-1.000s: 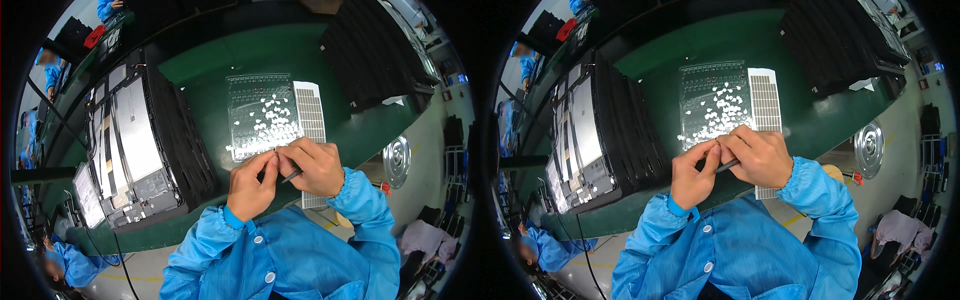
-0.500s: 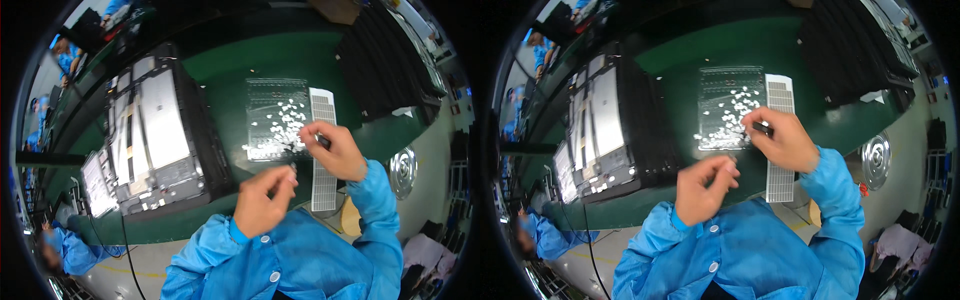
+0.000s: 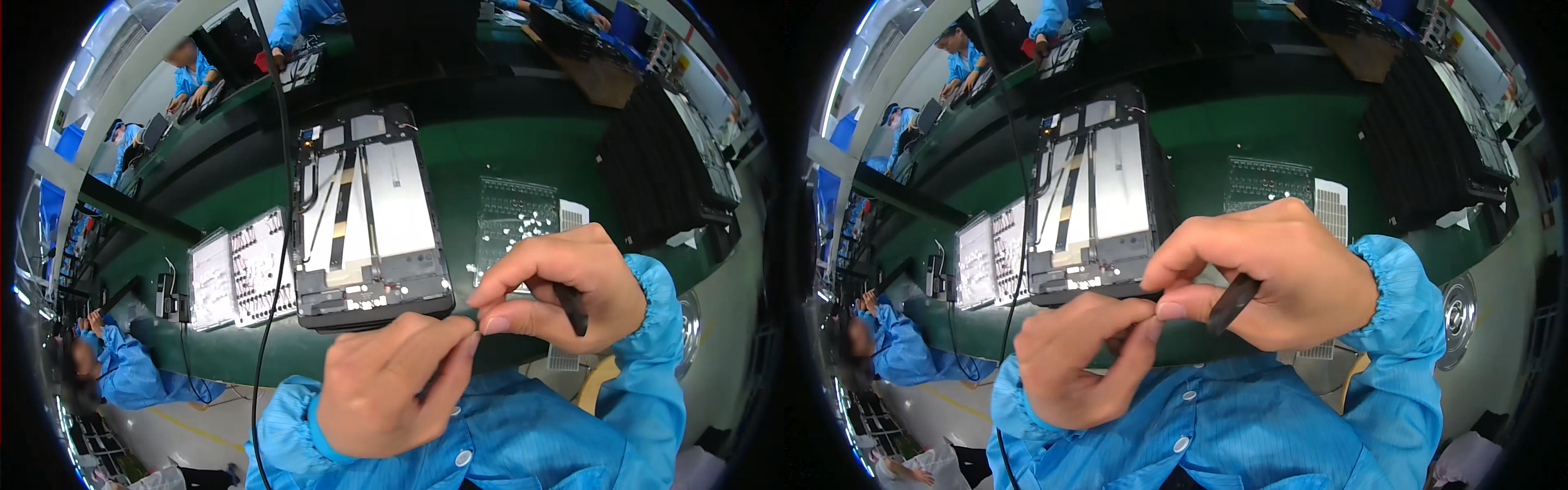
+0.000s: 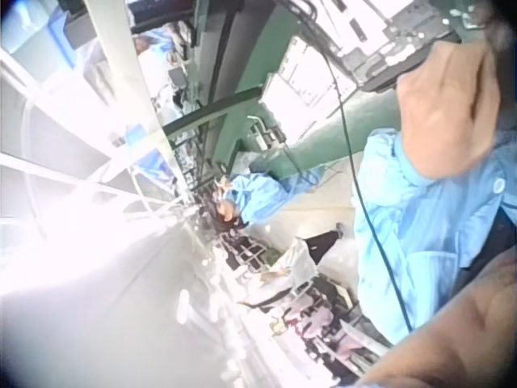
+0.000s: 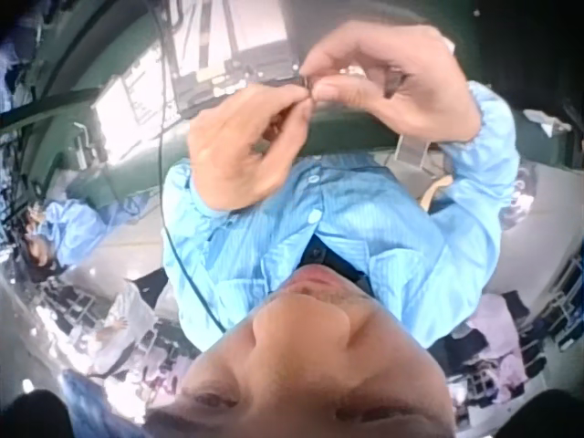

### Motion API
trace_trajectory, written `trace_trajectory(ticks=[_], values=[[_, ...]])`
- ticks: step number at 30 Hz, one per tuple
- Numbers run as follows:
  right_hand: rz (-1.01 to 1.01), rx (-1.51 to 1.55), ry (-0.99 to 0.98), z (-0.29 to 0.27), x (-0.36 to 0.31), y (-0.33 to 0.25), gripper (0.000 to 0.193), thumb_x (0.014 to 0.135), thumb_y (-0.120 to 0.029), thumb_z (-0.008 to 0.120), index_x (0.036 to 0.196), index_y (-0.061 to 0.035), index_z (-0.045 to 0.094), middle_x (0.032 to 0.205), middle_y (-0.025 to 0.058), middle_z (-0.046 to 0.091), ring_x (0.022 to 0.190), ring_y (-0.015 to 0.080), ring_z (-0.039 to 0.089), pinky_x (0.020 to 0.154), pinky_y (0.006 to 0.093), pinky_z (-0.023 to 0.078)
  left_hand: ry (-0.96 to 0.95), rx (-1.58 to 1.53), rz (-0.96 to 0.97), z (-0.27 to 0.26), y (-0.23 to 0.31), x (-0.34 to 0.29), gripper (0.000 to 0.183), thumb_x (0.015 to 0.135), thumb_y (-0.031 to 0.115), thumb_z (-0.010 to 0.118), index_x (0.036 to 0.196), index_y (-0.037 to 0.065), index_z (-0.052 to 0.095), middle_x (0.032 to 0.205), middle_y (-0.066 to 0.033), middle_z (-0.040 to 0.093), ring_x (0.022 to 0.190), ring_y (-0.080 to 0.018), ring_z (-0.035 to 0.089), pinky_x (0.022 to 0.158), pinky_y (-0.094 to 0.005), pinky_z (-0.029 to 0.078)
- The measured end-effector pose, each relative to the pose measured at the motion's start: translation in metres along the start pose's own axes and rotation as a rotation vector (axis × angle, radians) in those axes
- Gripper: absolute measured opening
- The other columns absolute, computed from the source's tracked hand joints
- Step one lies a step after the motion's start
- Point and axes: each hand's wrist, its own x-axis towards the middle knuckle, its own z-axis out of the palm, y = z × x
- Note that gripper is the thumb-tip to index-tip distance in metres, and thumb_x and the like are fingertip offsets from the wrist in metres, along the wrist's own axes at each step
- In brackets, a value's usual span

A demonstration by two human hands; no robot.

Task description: The person is seen assembling internal components of a tablet or similar electronic device using precision tools on a production line.

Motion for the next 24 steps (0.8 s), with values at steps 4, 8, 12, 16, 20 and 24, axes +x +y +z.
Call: trace_trajectory(ticks=[4, 8, 12, 16, 20, 24], values=[[-0.131, -0.051, 0.027, -0.006, 0.024, 0.003, 0.024, 0.086, -0.014, 0.08, 0.104, -0.0021, 0.069, 0.09, 0.0113, 0.072, 0.078, 0.0221, 0.072, 0.066, 0.028, 0.054, -0.066, -0.037, -0.091, -0.026, -0.004, 0.025, 0.011, 0.081, -0.005, 0.074, 0.091, -0.001, 0.072, 0.07, -0.0083, 0.066, 0.057, -0.0125, 0.063, 0.054, -0.0244, 0.048], [0.133, 0.236, 0.247, -0.024, 0.058, 0.038, 0.02, 0.093, -0.016, 0.072, 0.104, 0.001, 0.069, 0.087, 0.0041, 0.07, 0.081, 0.0109, 0.065, 0.072, 0.0266, 0.053, -0.031, 0.117, -0.023, -0.039, -0.042, 0.068, 0.006, 0.089, 0.001, 0.069, 0.093, -0.003, 0.07, 0.075, -0.0082, 0.067, 0.064, -0.0121, 0.062, 0.06, -0.0244, 0.049], [0.149, 0.151, 0.228, -0.044, 0.09, 0.091, 0.021, 0.094, -0.018, 0.069, 0.1, 0.0013, 0.07, 0.084, 0.004, 0.07, 0.077, 0.0109, 0.064, 0.071, 0.0265, 0.052, -0.077, 0.279, 0.081, -0.038, -0.097, 0.123, 0.01, 0.09, 0.003, 0.068, 0.097, -0.004, 0.069, 0.077, -0.0098, 0.067, 0.064, -0.0141, 0.063, 0.06, -0.0265, 0.05], [0.206, 0.117, 0.213, -0.043, 0.105, 0.108, 0.018, 0.091, -0.018, 0.07, 0.091, 0.0006, 0.07, 0.077, 0.005, 0.068, 0.072, 0.0105, 0.063, 0.068, 0.0274, 0.051, -0.159, 0.35, 0.151, -0.024, -0.125, 0.144, 0.011, 0.088, 0.003, 0.069, 0.097, -0.002, 0.069, 0.08, -0.0124, 0.068, 0.064, -0.0229, 0.064, 0.061, -0.0316, 0.051], [0.297, 0.032, 0.146, -0.046, 0.112, 0.121, 0.018, 0.093, -0.018, 0.071, 0.095, -0.0006, 0.07, 0.081, -0.0001, 0.065, 0.074, 0.0061, 0.055, 0.068, 0.0238, 0.047, -0.127, 0.448, 0.307, -0.012, -0.142, 0.148, 0.008, 0.082, 0.005, 0.07, 0.091, 0.005, 0.072, 0.081, -0.0103, 0.067, 0.067, -0.0322, 0.06, 0.062, -0.0402, 0.048], [0.273, 0.05, 0.154, -0.043, 0.117, 0.13, 0.018, 0.093, -0.018, 0.072, 0.095, -0.0002, 0.07, 0.08, 0.0002, 0.065, 0.074, 0.0059, 0.055, 0.067, 0.0237, 0.047, -0.148, 0.5, 0.319, -0.011, -0.145, 0.148, 0.009, 0.082, 0.005, 0.071, 0.091, 0.005, 0.073, 0.078, -0.0091, 0.064, 0.065, -0.0299, 0.057, 0.061, -0.0396, 0.045]])
